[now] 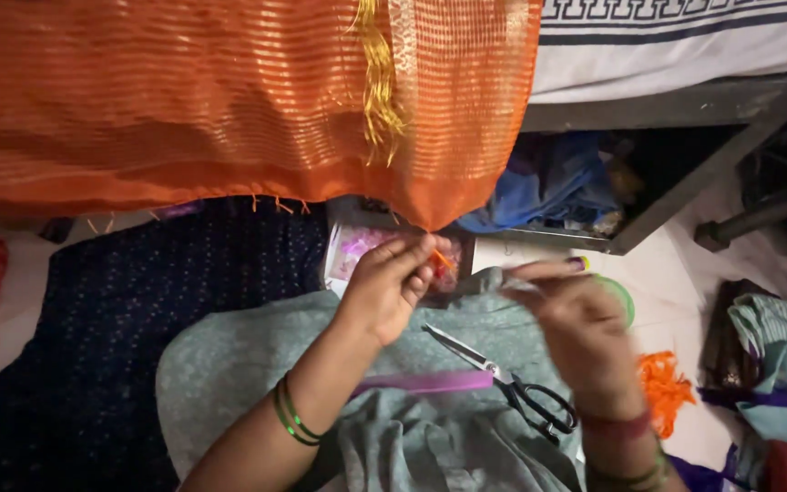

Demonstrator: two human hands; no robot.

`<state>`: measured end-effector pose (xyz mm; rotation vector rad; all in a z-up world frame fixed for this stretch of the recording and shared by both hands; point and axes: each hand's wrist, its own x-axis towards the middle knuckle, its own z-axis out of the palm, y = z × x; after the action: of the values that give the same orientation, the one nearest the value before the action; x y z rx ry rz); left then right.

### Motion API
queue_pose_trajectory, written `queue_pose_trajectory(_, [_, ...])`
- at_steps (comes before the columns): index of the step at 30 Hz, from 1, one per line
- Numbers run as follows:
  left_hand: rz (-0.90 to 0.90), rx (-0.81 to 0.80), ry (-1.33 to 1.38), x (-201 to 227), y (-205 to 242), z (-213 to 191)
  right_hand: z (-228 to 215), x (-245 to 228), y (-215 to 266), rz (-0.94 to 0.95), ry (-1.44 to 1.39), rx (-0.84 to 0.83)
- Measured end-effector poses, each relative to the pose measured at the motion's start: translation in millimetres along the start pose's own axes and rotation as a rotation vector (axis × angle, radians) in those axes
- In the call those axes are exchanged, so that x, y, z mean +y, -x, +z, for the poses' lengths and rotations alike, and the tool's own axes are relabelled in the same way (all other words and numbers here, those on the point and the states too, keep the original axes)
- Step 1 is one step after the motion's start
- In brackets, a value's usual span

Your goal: The person is attaching decorative tassels and beads to the edge of a sari or similar fabric.

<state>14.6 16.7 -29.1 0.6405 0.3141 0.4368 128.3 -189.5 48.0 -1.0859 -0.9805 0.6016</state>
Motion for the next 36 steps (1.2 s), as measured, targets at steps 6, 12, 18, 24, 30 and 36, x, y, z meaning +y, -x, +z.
queue_pose_trajectory(6, [0.009, 0.045, 0.067, 9.0, 2.7, 1.2, -46.9, -20.5, 3.7, -0.195, -0.740, 0.013])
queue_pose_trajectory(12, [0.007, -0.001, -0.159, 4.9, 15.0, 17.2, -10.1, -6.0, -4.1, -0.105, 0.050, 0.036])
queue_pose_trajectory(18, [0.036, -0.043, -0.243, 9.7, 20.4, 27.8, 61.9, -33.3, -36.8, -0.009, 0.524, -0.280])
queue_pose_trajectory(24, [-0.002, -0.003, -0.187, 7.3, 15.9, 20.0, 57.0, -36.5, -33.0, -0.059, 0.716, -0.401])
queue_pose_trajectory(30, [0.001, -0.084, -0.179, 6.6, 16.1, 22.5, 34.0, -10.8, -12.4, 0.227, 0.452, -0.176])
queue_pose_trajectory(36, [0.021, -0.054, -0.189, 9.5, 14.6, 23.2, 17.8, 3.4, -8.3, 0.336, 0.252, -0.075])
